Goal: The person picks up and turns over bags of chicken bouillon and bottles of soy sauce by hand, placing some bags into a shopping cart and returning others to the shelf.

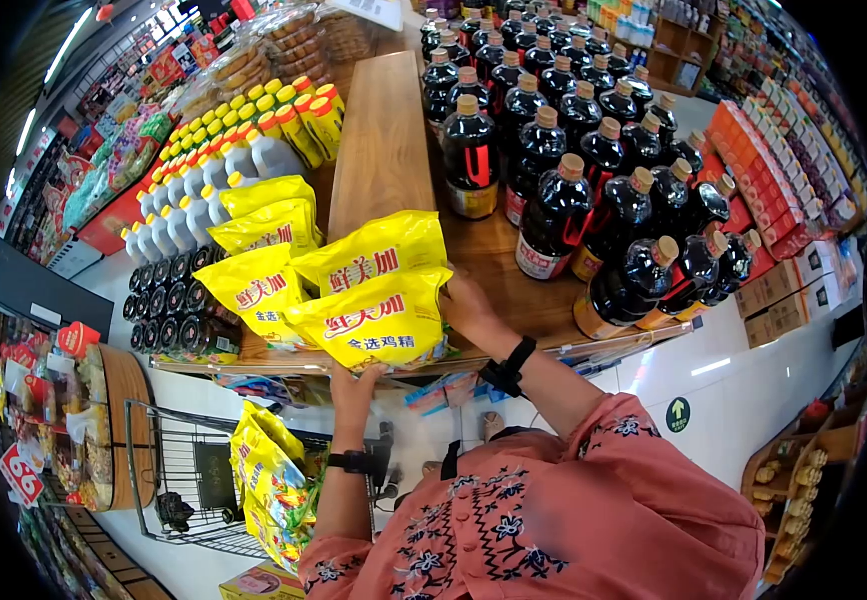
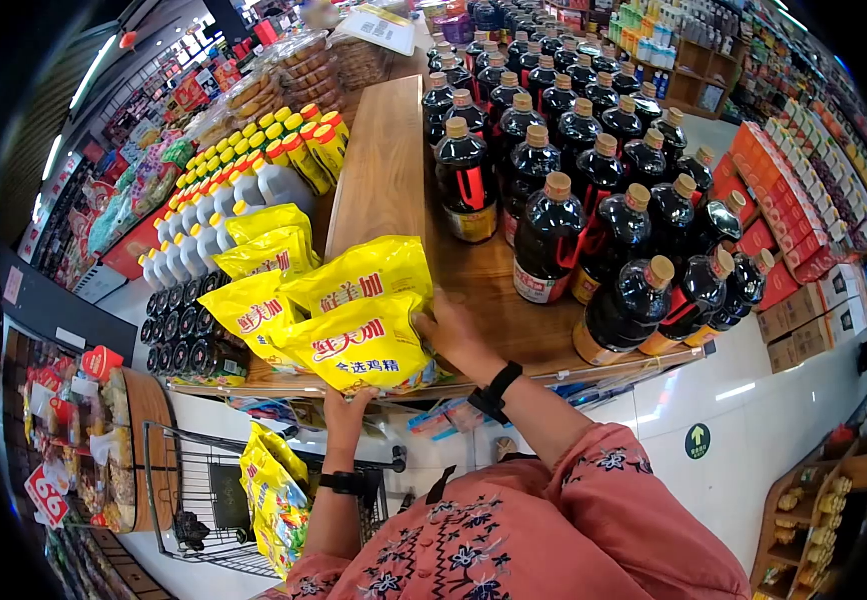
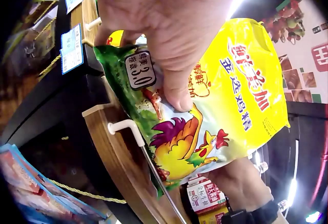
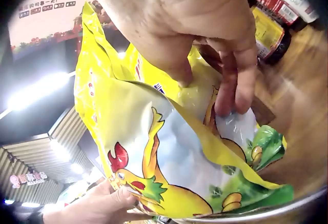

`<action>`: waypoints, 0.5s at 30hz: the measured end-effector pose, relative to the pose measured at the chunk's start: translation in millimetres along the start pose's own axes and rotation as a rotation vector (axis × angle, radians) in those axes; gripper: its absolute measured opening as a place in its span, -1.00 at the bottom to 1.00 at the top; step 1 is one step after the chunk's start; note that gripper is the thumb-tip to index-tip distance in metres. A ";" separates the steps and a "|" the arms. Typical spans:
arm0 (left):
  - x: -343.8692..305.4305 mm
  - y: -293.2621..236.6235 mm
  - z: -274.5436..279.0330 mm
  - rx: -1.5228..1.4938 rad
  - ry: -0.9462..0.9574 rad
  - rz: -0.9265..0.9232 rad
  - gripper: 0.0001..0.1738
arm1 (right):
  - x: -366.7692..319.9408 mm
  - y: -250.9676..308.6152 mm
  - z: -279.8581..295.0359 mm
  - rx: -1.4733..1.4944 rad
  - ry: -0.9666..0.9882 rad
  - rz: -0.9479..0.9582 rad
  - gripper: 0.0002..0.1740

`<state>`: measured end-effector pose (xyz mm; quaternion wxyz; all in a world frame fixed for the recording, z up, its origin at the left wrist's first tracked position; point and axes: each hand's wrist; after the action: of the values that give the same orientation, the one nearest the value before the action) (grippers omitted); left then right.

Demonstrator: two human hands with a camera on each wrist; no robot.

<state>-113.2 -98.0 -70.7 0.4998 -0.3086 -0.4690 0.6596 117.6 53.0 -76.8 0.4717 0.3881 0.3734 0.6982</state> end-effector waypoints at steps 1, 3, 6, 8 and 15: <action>-1.6 2.3 -0.9 -0.005 -0.009 -0.008 -0.47 | -0.5 -3.2 -3.0 0.000 -0.059 0.057 -0.41; 1.2 17.2 1.4 0.080 0.002 -0.066 -0.49 | -10.4 3.6 -2.6 0.023 -0.089 0.049 -0.46; 3.7 19.0 5.8 0.123 0.047 -0.046 -0.49 | -28.1 48.4 25.0 0.073 0.051 -0.145 -0.53; 5.1 19.9 10.3 0.117 0.082 -0.062 -0.42 | -38.1 25.0 27.7 0.150 0.195 -0.168 -0.55; -0.8 -20.3 9.3 -0.003 0.120 0.053 -0.47 | -69.8 15.1 41.2 0.373 0.552 -0.115 -0.22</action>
<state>-113.6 -100.3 -48.5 0.5091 -0.3606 -0.4308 0.6521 166.6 -11.0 -59.3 0.3124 0.2422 0.6296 0.6688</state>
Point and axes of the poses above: each hand's wrist, its own x-axis towards the middle knuckle, its own z-axis out of the back of the hand, y = z × x, and after that the axes turned 5 degrees about x, right-handed
